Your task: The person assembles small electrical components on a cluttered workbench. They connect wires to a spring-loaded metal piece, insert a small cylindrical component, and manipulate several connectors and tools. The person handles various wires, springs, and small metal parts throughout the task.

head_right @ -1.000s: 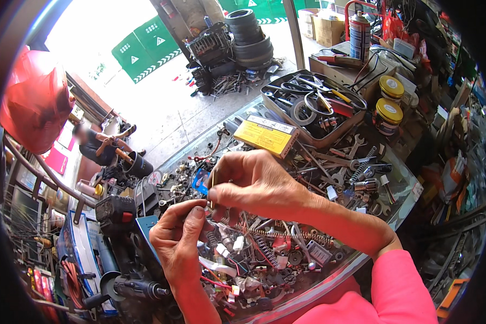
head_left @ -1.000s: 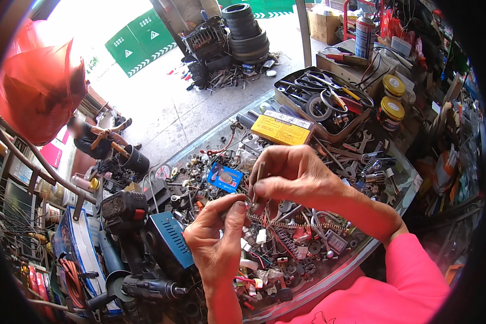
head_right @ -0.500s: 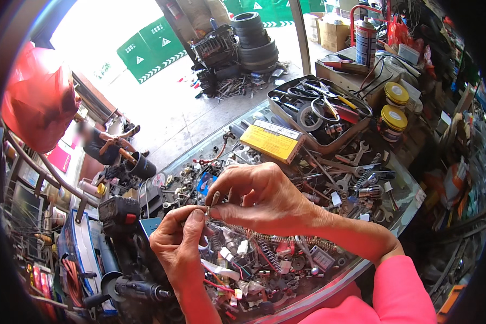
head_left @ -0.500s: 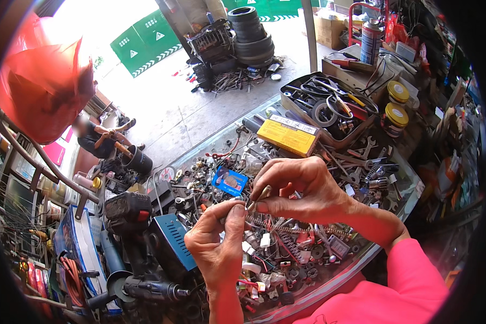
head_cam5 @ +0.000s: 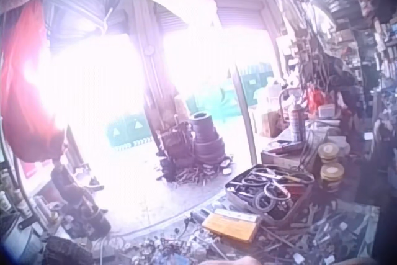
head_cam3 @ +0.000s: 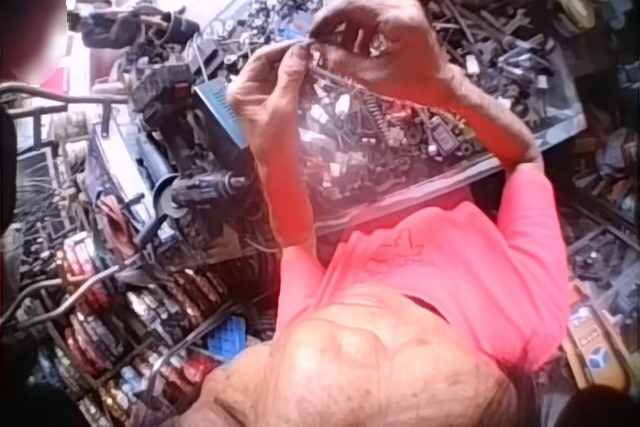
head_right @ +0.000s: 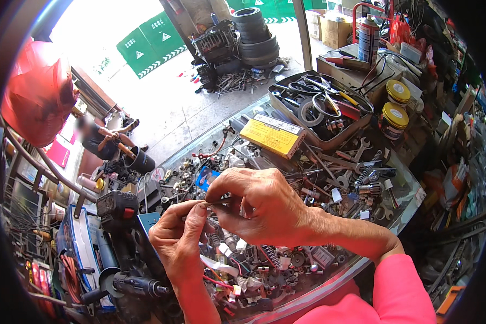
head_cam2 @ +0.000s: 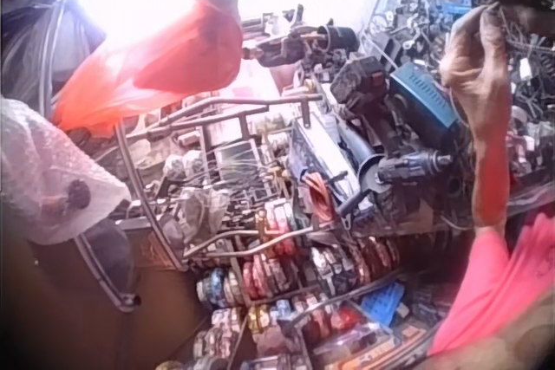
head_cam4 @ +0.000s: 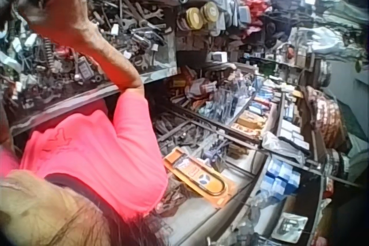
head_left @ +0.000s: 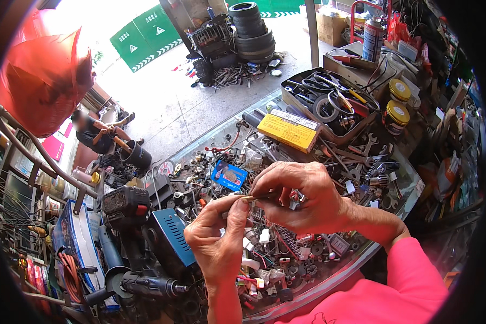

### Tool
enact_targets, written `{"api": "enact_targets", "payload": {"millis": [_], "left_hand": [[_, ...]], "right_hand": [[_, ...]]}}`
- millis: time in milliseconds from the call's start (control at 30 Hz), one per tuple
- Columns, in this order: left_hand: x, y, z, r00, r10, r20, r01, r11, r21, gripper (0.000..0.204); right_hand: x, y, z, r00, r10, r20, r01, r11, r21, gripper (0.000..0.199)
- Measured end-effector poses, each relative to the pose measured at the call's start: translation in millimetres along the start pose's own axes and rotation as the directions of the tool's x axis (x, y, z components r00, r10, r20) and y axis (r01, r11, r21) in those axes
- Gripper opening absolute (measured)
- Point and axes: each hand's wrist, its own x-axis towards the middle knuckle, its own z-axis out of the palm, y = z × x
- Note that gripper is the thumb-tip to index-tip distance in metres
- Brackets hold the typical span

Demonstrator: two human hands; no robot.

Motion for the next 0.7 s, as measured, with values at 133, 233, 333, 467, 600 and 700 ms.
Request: {"api": "enact_targets", "payload": {"millis": [133, 233, 333, 467, 600, 700], "left_hand": [[-1.5, -3.6, 1.1, 0.991, 0.11, -0.07, -0.093, 0.972, 0.217, 0.012], [-1.3, -12.0, 1.4, 0.975, 0.207, -0.087, -0.175, 0.943, 0.282, 0.012], [-0.4, -13.8, 0.8, 0.972, 0.225, -0.072, -0.198, 0.942, 0.27, 0.012], [0.4, -9.3, 0.9, 0.985, 0.154, -0.075, -0.144, 0.981, 0.131, 0.012], [8.4, -1.0, -8.0, 0.969, -0.242, 0.055, 0.243, 0.875, -0.418, 0.023], [13.5, -6.5, -16.0, 0.939, -0.293, 0.18, 0.344, 0.796, -0.498, 0.023]], "right_hand": [[-2.4, 0.7, 3.5, 0.996, -0.091, 0.012, 0.092, 0.986, -0.142, 0.023], [-3.3, -0.9, 5.1, 0.992, -0.128, 0.011, 0.127, 0.971, -0.204, 0.024], [-4.2, -1.4, 6.1, 0.99, -0.144, -0.012, 0.137, 0.961, -0.239, 0.024], [-5.0, -0.4, 4.9, 0.995, -0.078, -0.064, 0.06, 0.969, -0.238, 0.025], [-0.2, -8.4, 0.3, 0.991, 0.075, -0.11, -0.082, 0.995, -0.064, 0.023], [1.0, -14.5, -3.6, 0.992, 0.105, -0.064, -0.106, 0.994, -0.02, 0.024]]}}
